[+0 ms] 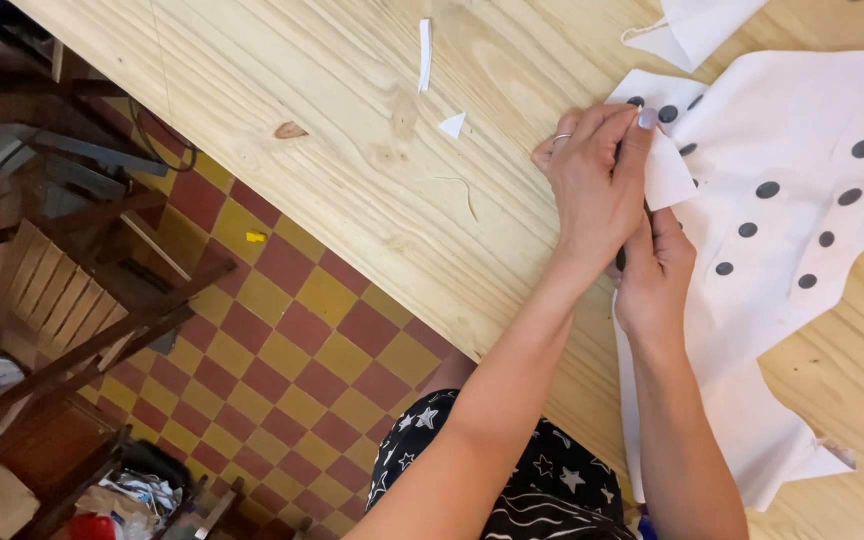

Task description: The person places a white fabric piece with black dots into a red snap fastener press and crimps it. They then use a screwdriver to mark positions on the fabric and continue attaching snap fasteners using the press. The person handles the fabric and tools throughout the process.

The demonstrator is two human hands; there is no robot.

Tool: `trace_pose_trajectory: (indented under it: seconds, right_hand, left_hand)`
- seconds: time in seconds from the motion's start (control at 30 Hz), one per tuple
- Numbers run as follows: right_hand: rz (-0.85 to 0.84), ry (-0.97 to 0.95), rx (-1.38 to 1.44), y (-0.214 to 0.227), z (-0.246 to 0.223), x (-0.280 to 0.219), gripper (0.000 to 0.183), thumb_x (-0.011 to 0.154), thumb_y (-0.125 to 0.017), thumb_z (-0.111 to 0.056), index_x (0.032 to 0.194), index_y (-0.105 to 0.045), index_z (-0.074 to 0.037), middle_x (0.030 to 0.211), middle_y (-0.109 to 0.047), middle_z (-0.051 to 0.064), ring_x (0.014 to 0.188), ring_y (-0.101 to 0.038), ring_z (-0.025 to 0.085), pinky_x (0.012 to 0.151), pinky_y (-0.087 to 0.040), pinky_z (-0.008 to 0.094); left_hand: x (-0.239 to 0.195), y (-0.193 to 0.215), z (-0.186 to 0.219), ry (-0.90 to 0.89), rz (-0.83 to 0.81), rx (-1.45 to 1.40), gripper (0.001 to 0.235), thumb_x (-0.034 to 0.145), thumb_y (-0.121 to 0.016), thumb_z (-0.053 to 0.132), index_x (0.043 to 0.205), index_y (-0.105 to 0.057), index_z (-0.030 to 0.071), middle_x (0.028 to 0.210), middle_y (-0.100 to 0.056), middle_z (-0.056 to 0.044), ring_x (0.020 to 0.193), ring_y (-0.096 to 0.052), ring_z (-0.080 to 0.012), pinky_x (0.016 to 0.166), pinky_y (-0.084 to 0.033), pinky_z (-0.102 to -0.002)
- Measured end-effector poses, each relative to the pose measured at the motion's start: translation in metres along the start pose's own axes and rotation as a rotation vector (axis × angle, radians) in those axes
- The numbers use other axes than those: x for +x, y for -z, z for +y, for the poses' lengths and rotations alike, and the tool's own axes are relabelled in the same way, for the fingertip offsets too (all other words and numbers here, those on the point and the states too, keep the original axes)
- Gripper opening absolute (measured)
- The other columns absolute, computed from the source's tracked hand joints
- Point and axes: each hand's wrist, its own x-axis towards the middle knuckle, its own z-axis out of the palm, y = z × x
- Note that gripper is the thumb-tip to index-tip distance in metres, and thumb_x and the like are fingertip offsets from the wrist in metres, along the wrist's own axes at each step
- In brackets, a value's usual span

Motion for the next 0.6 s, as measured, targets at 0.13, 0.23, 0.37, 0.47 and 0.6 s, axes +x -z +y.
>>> trace_pose_trajectory:
  seconds: [0.13, 0.23, 0.37, 0.47, 0.6]
  right_hand:
    - [0.023, 0.014, 0.110, 0.006, 0.030, 0.012, 0.025, 0.113, -0.051, -0.024, 0.090, -0.057, -0.015, 0.059, -0.040, -0.001, 0.048, -0.036, 0.008, 0.042, -0.027, 0.020]
    - [0.035, -0.065, 0.184, 0.007, 0.028, 0.019, 0.024, 0.111, -0.051, -0.022, 0.089, -0.058, -0.015, 0.058, -0.041, 0.000, 0.045, -0.035, 0.007, 0.039, -0.024, 0.019]
    - [0.001, -0.055, 0.219, 0.012, 0.037, 0.026, 0.019, 0.111, -0.050, -0.020, 0.095, -0.059, -0.015, 0.061, -0.043, 0.000, 0.047, -0.036, 0.006, 0.039, -0.025, 0.017]
    - [-0.041, -0.019, 0.177, 0.007, 0.019, 0.018, 0.018, 0.111, -0.047, -0.021, 0.101, -0.060, -0.014, 0.061, -0.042, 0.000, 0.049, -0.035, 0.006, 0.041, -0.027, 0.018]
    - [-0.090, 0.058, 0.155, 0.009, -0.010, -0.005, 0.018, 0.112, -0.044, -0.020, 0.109, -0.059, -0.011, 0.065, -0.045, 0.003, 0.055, -0.039, 0.007, 0.048, -0.030, 0.018]
  left_hand:
    - [0.001, -0.005, -0.006, -0.089, 0.114, -0.093, 0.017, 0.104, -0.062, 0.031, 0.091, -0.070, 0.023, 0.100, -0.069, 0.012, 0.096, -0.062, -0.0134, 0.098, -0.030, -0.030]
    - [-0.002, -0.004, -0.001, -0.083, 0.108, -0.092, 0.020, 0.103, -0.062, 0.028, 0.086, -0.068, 0.021, 0.095, -0.068, 0.010, 0.094, -0.061, -0.0138, 0.098, -0.030, -0.030]
    - [-0.003, -0.002, -0.001, -0.071, 0.108, -0.114, 0.021, 0.104, -0.062, 0.029, 0.085, -0.068, 0.021, 0.095, -0.068, 0.010, 0.096, -0.062, -0.0140, 0.099, -0.030, -0.030]
    - [-0.002, 0.004, 0.005, -0.086, 0.081, -0.097, 0.023, 0.104, -0.059, 0.028, 0.086, -0.067, 0.017, 0.096, -0.068, 0.006, 0.096, -0.062, -0.0179, 0.099, -0.030, -0.033]
    - [-0.001, 0.001, -0.002, -0.061, 0.055, -0.093, 0.023, 0.105, -0.058, 0.030, 0.088, -0.067, 0.018, 0.099, -0.069, 0.005, 0.098, -0.061, -0.0173, 0.102, -0.028, -0.033]
